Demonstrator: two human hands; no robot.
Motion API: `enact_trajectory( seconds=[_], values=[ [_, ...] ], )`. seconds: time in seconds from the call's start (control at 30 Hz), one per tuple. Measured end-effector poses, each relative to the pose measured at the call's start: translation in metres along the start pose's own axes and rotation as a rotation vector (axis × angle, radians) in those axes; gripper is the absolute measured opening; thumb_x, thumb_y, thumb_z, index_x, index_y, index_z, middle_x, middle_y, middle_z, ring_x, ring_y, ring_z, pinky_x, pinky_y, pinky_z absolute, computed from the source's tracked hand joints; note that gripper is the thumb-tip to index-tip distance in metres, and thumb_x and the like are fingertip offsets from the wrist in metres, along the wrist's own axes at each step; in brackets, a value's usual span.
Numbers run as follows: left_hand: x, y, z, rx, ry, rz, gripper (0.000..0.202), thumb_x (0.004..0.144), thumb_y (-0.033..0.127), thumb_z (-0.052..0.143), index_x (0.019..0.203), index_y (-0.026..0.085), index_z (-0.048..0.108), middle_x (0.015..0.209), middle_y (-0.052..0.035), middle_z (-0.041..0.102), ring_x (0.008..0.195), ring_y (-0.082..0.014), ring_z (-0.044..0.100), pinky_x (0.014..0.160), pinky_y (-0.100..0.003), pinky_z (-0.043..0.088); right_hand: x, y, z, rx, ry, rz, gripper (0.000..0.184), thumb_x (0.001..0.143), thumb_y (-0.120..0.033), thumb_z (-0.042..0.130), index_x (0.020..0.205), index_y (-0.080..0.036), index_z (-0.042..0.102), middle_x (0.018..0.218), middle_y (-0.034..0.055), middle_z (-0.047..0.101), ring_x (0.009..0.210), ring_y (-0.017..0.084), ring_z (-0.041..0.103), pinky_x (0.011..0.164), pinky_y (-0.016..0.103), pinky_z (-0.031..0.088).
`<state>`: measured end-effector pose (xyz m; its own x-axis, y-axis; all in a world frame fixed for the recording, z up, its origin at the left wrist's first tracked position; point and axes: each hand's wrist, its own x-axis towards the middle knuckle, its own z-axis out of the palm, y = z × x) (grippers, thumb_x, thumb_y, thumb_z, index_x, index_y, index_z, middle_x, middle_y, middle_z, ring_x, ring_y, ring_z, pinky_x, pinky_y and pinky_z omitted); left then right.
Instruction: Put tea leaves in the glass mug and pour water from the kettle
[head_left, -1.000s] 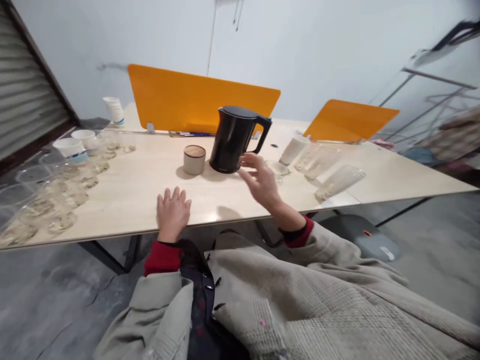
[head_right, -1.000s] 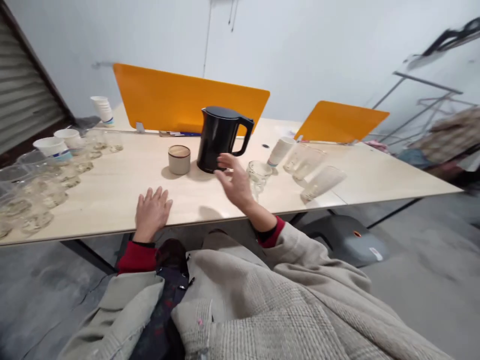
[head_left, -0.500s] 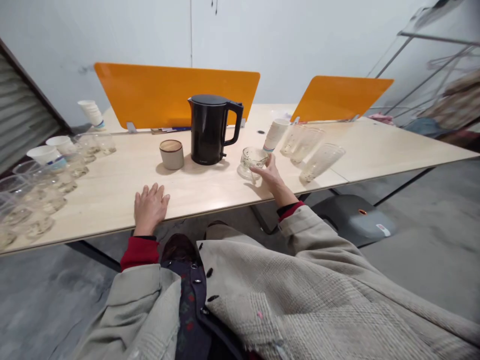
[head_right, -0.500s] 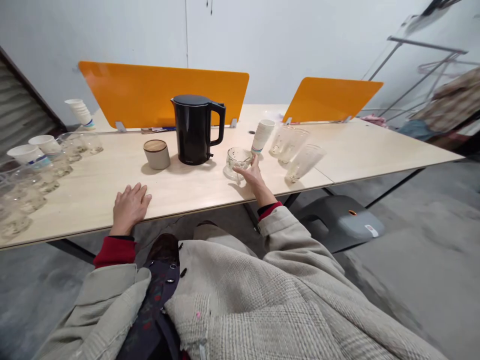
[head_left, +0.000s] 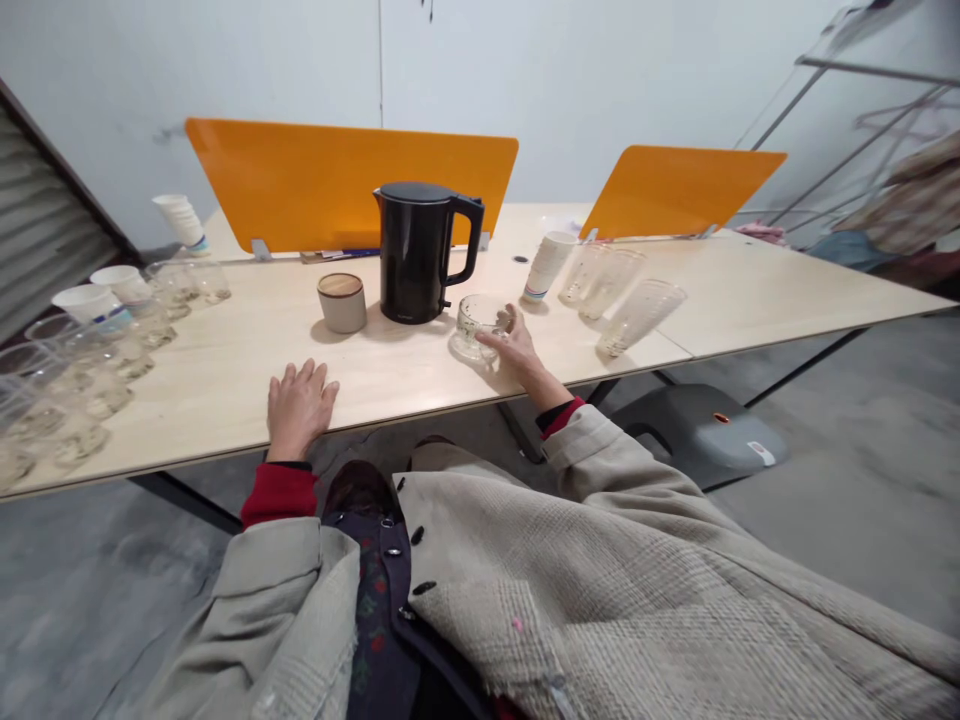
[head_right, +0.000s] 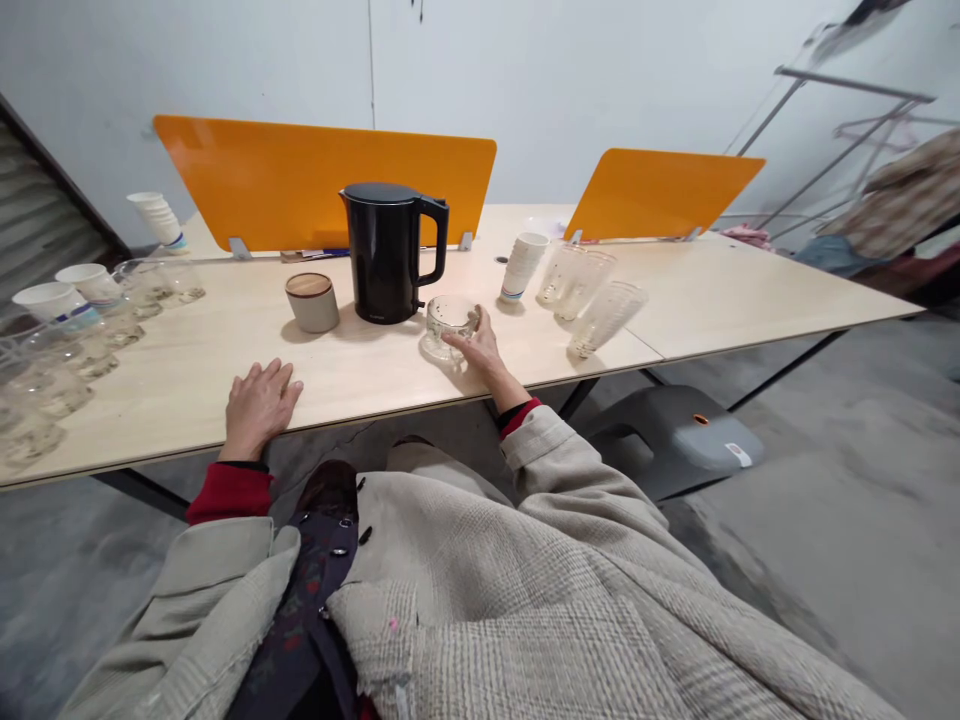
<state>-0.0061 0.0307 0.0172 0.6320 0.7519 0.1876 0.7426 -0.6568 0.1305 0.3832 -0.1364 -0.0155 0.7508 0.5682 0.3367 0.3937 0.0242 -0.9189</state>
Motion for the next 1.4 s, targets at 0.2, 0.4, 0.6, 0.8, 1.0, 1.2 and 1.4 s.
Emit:
enact_trajectory(
  seconds=[0.2, 0.4, 0.6, 0.8, 1.0, 1.2, 1.4],
  values=[
    [0.000, 0.000, 0.001, -0.003, 0.000, -0.011, 0.058, 0.110, 0.042, 0.033, 0.158, 0.020, 0.056, 0.174, -0.0112, 0.047, 0.162, -0.0403, 0.035, 0.131, -0.063, 0.026, -0.010, -0.014, 0.022, 0.106, -0.032, 0.044, 0.123, 0.056, -0.045, 0.092, 0.160, -0.014, 0.034, 0.166, 0.0261, 0.047, 0.154, 0.035, 0.049, 0.130, 0.051, 0.038],
    [-0.001, 0.001, 0.000, 0.004, 0.006, -0.003, 0.057, 0.111, 0.041, 0.033, 0.158, 0.018, 0.055, 0.174, -0.0124, 0.047, 0.162, -0.0400, 0.035, 0.132, -0.062, 0.026, -0.019, -0.019, 0.011, -0.141, 0.213, 0.015, 0.068, 0.060, -0.050, 0.089, 0.113, -0.026, 0.054, 0.113, 0.0056, 0.070, 0.100, 0.024, 0.065, 0.100, 0.045, 0.055],
    [-0.001, 0.001, 0.000, 0.010, 0.003, 0.000, 0.057, 0.111, 0.040, 0.033, 0.158, 0.017, 0.055, 0.174, -0.0128, 0.047, 0.162, -0.0409, 0.036, 0.132, -0.063, 0.026, -0.020, -0.027, -0.004, -0.213, 0.210, -0.056, 0.029, 0.078, -0.043, 0.074, 0.077, -0.027, 0.050, 0.072, -0.0057, 0.053, 0.072, 0.016, 0.050, 0.075, 0.032, 0.045],
    [0.000, 0.000, 0.000, 0.015, 0.000, 0.002, 0.058, 0.110, 0.041, 0.033, 0.158, 0.019, 0.056, 0.174, -0.0129, 0.047, 0.162, -0.0408, 0.036, 0.131, -0.065, 0.027, -0.007, -0.023, -0.029, -0.204, 0.298, -0.021, 0.024, 0.073, -0.032, 0.074, 0.072, -0.026, 0.051, 0.068, -0.0072, 0.051, 0.068, 0.015, 0.047, 0.073, 0.032, 0.041],
    [0.000, 0.000, -0.001, 0.007, 0.010, 0.005, 0.058, 0.110, 0.041, 0.032, 0.157, 0.018, 0.057, 0.173, -0.0128, 0.048, 0.162, -0.0402, 0.036, 0.132, -0.063, 0.027, -0.001, -0.015, -0.053, -0.248, 0.296, 0.016, 0.026, 0.072, -0.033, 0.077, 0.076, -0.026, 0.052, 0.071, -0.0059, 0.056, 0.071, 0.016, 0.051, 0.075, 0.034, 0.045],
    [0.000, 0.000, 0.002, -0.006, 0.009, -0.009, 0.060, 0.109, 0.041, 0.034, 0.158, 0.017, 0.057, 0.173, -0.0150, 0.048, 0.162, -0.0432, 0.037, 0.132, -0.066, 0.028, -0.008, -0.027, -0.064, -0.470, 0.410, -0.149, 0.055, 0.074, -0.055, 0.083, 0.113, -0.021, 0.064, 0.106, 0.0065, 0.070, 0.086, 0.022, 0.062, 0.088, 0.041, 0.053],
    [0.000, -0.001, 0.004, -0.039, 0.022, -0.020, 0.059, 0.109, 0.041, 0.037, 0.158, 0.018, 0.059, 0.173, -0.0135, 0.049, 0.164, -0.0428, 0.036, 0.133, -0.066, 0.026, -0.004, -0.050, -0.053, -0.473, 0.318, -0.175, 0.033, 0.087, -0.053, 0.068, 0.096, -0.021, 0.072, 0.079, 0.0031, 0.071, 0.076, 0.022, 0.064, 0.084, 0.039, 0.052]
  ],
)
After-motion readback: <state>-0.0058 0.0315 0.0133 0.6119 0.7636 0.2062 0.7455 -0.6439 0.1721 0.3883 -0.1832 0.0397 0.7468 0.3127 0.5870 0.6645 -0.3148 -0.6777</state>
